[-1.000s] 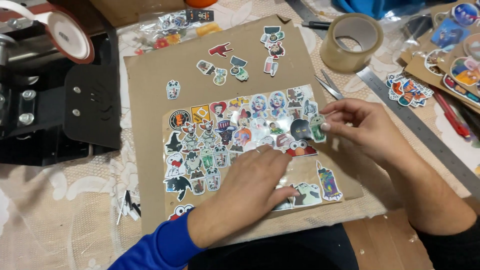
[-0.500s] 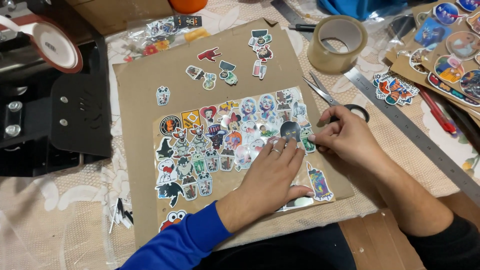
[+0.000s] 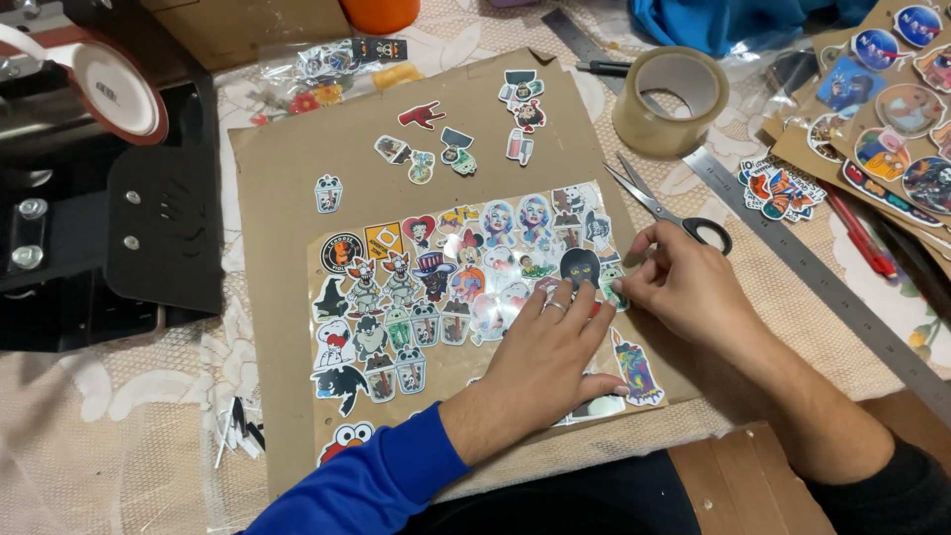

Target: The person is arranging and sticking various stickers onto a cardboard sheet, using scissors to trim and tape to secure some items.

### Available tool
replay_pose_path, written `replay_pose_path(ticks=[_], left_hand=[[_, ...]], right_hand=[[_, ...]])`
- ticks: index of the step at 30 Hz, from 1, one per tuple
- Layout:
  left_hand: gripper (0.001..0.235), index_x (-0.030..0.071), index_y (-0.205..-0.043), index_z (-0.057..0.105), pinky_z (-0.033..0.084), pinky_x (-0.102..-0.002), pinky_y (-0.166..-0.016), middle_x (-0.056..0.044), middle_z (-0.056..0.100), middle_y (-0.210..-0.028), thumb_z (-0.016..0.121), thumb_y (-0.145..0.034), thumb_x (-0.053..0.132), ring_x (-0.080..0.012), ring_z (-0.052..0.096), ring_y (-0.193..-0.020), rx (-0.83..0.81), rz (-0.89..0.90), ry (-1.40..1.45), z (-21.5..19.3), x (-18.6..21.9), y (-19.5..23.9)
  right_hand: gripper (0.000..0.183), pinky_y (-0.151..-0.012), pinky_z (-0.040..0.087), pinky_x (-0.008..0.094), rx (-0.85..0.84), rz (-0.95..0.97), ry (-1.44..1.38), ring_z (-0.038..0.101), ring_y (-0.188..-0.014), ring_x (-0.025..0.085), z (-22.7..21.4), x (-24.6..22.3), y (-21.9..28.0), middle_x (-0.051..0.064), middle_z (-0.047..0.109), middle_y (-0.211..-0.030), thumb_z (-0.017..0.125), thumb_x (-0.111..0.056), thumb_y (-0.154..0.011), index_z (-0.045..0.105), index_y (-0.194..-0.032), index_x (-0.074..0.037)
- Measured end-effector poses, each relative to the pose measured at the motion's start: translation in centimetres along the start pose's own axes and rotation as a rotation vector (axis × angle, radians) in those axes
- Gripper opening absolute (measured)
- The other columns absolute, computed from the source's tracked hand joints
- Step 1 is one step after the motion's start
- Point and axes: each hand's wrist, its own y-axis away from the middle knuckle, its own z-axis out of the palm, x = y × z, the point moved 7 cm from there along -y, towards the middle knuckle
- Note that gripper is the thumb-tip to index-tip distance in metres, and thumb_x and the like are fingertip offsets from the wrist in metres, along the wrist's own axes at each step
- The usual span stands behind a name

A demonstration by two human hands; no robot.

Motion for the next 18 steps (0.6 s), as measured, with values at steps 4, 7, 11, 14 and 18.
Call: replay_pose_path(ticks=[4,7,11,14,18], left_hand=[[0.084,0.003,-0.147,0.043,0.029,-0.057,-0.113,-0.028,0.044,-0.145,0.028,-0.094,0.065,-0.044,0.04,-0.139,0.0,0.0,-0.02,0.1,-0.1,-0.1],[0.082,0.002,-0.148,0.043,0.028,-0.057,-0.113,-0.028,0.044,-0.145,0.029,-0.095,0.064,-0.0441,0.04,-0.139,-0.021,-0.001,-0.013,0.0,-0.1,-0.1],[0.082,0.002,-0.148,0.044,0.028,-0.057,-0.113,-0.028,0.044,-0.145,0.032,-0.095,0.064,-0.0443,0.04,-0.139,-0.02,-0.001,-0.002,-0.3,-0.1,-0.1],[0.082,0.002,-0.148,0.044,0.028,-0.057,-0.114,-0.027,0.044,-0.146,0.032,-0.094,0.064,-0.0441,0.039,-0.14,-0.022,0.002,0.002,-0.2,-0.2,-0.2],[0.084,0.003,-0.147,0.045,0.028,-0.057,-0.114,-0.027,0.042,-0.147,0.036,-0.092,0.065,-0.0444,0.039,-0.141,-0.032,-0.028,0.098,0.3,-0.7,-0.1]], right_hand=[[0.037,-0.085,0.051,0.042,0.037,0.007,0.064,0.073,-0.083,0.032,-0.2,-0.3,0.3,0.005,0.076,-0.072,0.081,-0.03,-0.075,0.064,-0.104,-0.013],[0.035,-0.086,0.05,0.044,0.072,-0.002,0.097,0.072,-0.081,0.034,-0.2,-0.2,-0.2,0.006,0.072,-0.068,0.082,-0.03,-0.076,0.065,-0.099,-0.01],[0.031,-0.081,0.051,0.044,0.091,-0.034,0.125,0.072,-0.08,0.034,0.2,0.3,-1.1,0.004,0.072,-0.068,0.081,-0.034,-0.08,0.064,-0.095,-0.012],[0.029,-0.082,0.053,0.044,0.029,-0.046,0.169,0.073,-0.082,0.034,0.2,0.7,-0.9,0.005,0.073,-0.068,0.081,-0.033,-0.079,0.066,-0.093,-0.013],[0.028,-0.086,0.053,0.048,0.078,-0.11,0.29,0.073,-0.089,0.037,-1.0,-1.0,1.1,0.008,0.076,-0.078,0.077,-0.032,-0.084,0.066,-0.102,-0.015]])
